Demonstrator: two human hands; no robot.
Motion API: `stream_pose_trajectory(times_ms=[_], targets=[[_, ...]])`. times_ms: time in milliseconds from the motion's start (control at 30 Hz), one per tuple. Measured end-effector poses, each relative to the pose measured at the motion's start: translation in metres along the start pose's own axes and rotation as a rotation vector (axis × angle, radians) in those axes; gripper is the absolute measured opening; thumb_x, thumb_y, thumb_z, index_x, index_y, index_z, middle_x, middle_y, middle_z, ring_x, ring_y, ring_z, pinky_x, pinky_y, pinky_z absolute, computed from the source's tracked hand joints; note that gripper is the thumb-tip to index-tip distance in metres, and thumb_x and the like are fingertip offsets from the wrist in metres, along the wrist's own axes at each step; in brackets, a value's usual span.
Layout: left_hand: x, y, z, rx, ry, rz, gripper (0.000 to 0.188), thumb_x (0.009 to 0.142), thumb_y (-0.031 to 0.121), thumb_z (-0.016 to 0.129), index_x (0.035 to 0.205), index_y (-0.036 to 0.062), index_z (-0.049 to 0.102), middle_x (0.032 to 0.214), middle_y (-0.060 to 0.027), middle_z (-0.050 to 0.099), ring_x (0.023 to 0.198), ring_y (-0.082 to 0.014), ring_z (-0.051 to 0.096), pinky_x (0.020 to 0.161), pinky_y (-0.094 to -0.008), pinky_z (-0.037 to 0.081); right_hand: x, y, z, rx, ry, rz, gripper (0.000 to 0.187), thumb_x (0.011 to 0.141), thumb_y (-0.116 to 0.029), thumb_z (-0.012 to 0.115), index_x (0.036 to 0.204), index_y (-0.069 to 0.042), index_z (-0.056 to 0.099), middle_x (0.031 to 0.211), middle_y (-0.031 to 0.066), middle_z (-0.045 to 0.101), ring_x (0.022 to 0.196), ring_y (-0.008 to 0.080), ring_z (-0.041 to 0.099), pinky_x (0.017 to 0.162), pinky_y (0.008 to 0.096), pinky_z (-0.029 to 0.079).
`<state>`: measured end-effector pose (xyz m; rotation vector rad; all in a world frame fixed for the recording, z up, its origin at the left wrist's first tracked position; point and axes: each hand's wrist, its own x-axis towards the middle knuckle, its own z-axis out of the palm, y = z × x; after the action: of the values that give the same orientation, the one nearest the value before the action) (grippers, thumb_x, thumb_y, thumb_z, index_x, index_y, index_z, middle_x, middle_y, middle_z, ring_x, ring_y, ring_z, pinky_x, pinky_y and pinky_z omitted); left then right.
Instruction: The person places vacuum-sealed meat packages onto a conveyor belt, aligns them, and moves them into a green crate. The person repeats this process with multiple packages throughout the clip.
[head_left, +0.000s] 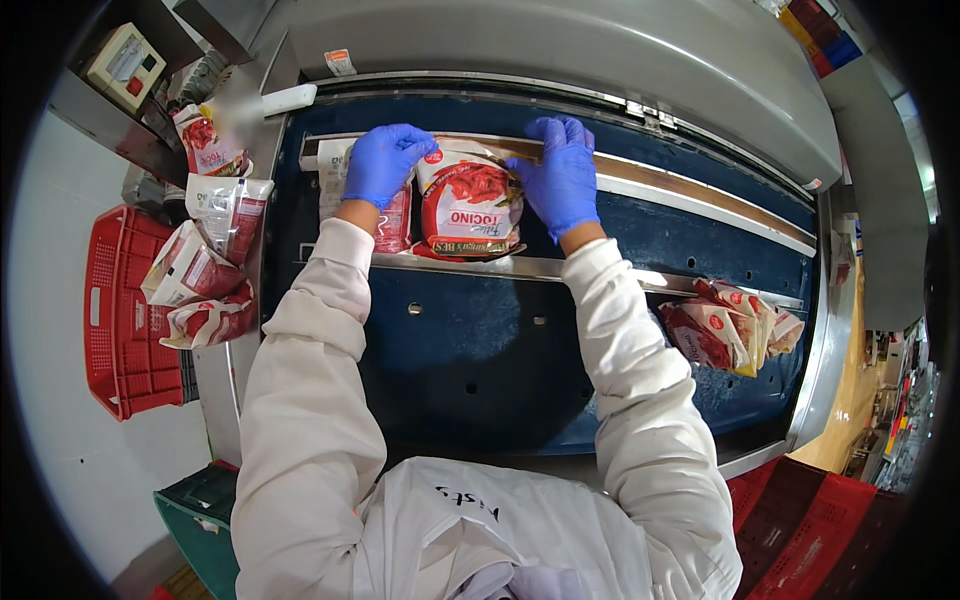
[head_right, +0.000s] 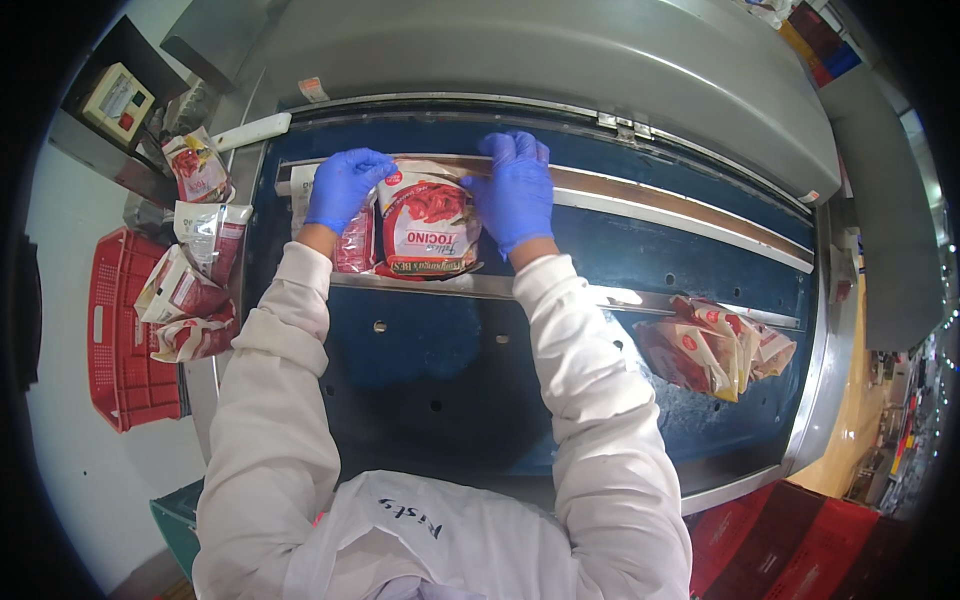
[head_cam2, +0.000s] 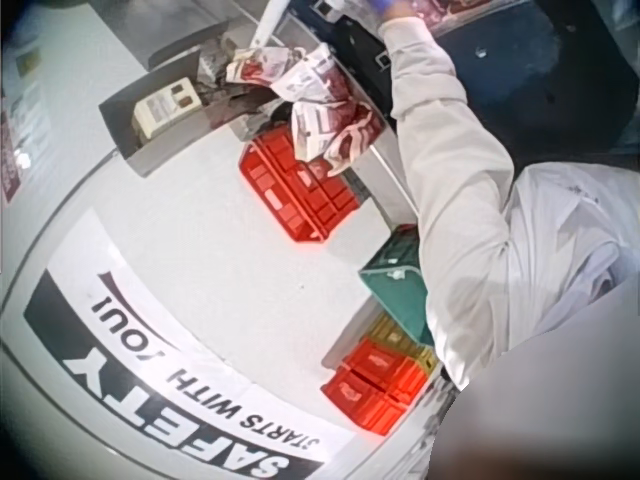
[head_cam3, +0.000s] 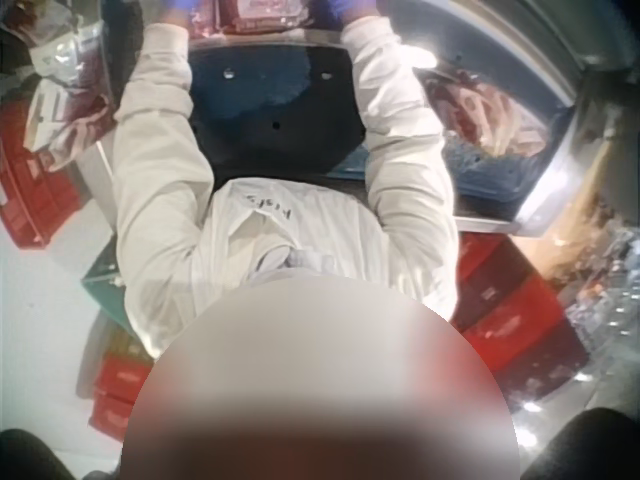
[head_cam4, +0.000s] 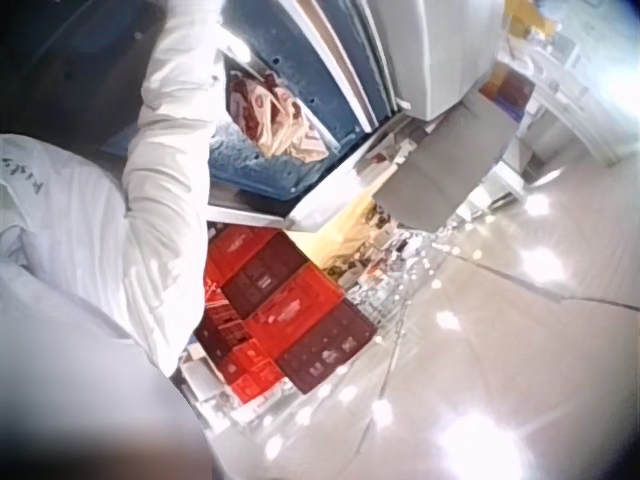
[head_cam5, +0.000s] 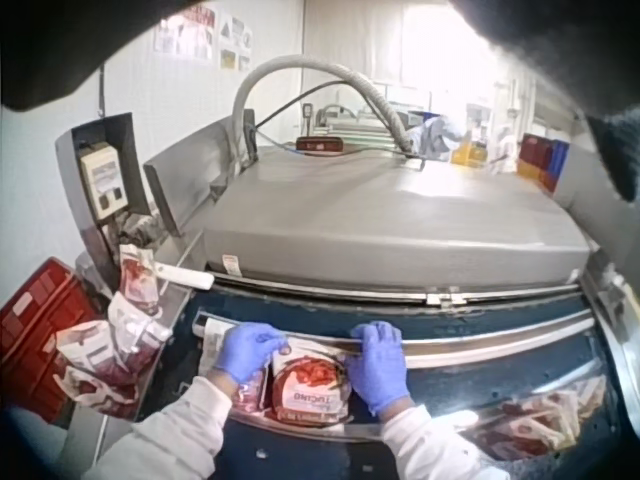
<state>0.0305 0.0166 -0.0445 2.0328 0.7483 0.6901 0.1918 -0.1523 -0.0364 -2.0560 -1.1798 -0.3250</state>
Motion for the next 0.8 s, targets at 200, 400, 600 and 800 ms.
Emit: stream_pose_trajectory(times_ms=[200,400,600,800], targets=[[0.013,-0.008,-0.01,0.113,-0.105,-0.003,0.012,0.082,0.013,0.068,0.09,0.0033,0.069,0.08,-0.0096,0.069,0.071,-0.019,0.065,0.07,-0.0305,0.052,-0.027,-0.01,0.022,-0.013,-0.394,-0.473,0.083,0.071,-0.064,0.064,0.139,-0.018,0.046,0.144,0.0057,0.043,0.139,0.0338,0.027,0.115,0.049,0.017],[-0.016,0.011,0.006,0.286,0.224,0.396,0.021,0.084,0.015,0.067,0.102,0.0056,0.062,0.094,-0.0102,0.067,0.082,-0.0285,0.065,0.073,-0.0364,0.051,-0.027,-0.005,0.027,-0.108,-0.409,-0.451,0.09,0.069,-0.075,0.058,0.14,-0.021,0.045,0.146,-0.0002,0.042,0.14,0.0333,0.026,0.116,0.0496,0.015],[-0.043,0.01,0.02,0.592,-0.041,0.416,0.039,0.088,0.037,0.061,0.116,0.0091,0.061,0.126,-0.0127,0.059,0.123,-0.0306,0.05,0.103,-0.0424,0.037,-0.02,-0.01,0.015,0.152,-0.508,-0.247,0.078,0.072,-0.065,0.066,0.134,-0.02,0.053,0.14,0.0051,0.049,0.14,0.037,0.025,0.115,0.0499,0.016],[-0.041,0.045,0.021,0.825,-0.069,0.168,0.056,0.088,0.05,0.057,0.123,0.0065,0.059,0.128,-0.0173,0.056,0.123,-0.0368,0.047,0.105,-0.0449,0.034,-0.083,0.015,-0.085,0.243,-0.156,-0.197,0.049,0.072,-0.036,0.077,0.117,-0.017,0.065,0.127,0.0139,0.057,0.122,0.0336,0.049,0.102,0.042,0.039]])
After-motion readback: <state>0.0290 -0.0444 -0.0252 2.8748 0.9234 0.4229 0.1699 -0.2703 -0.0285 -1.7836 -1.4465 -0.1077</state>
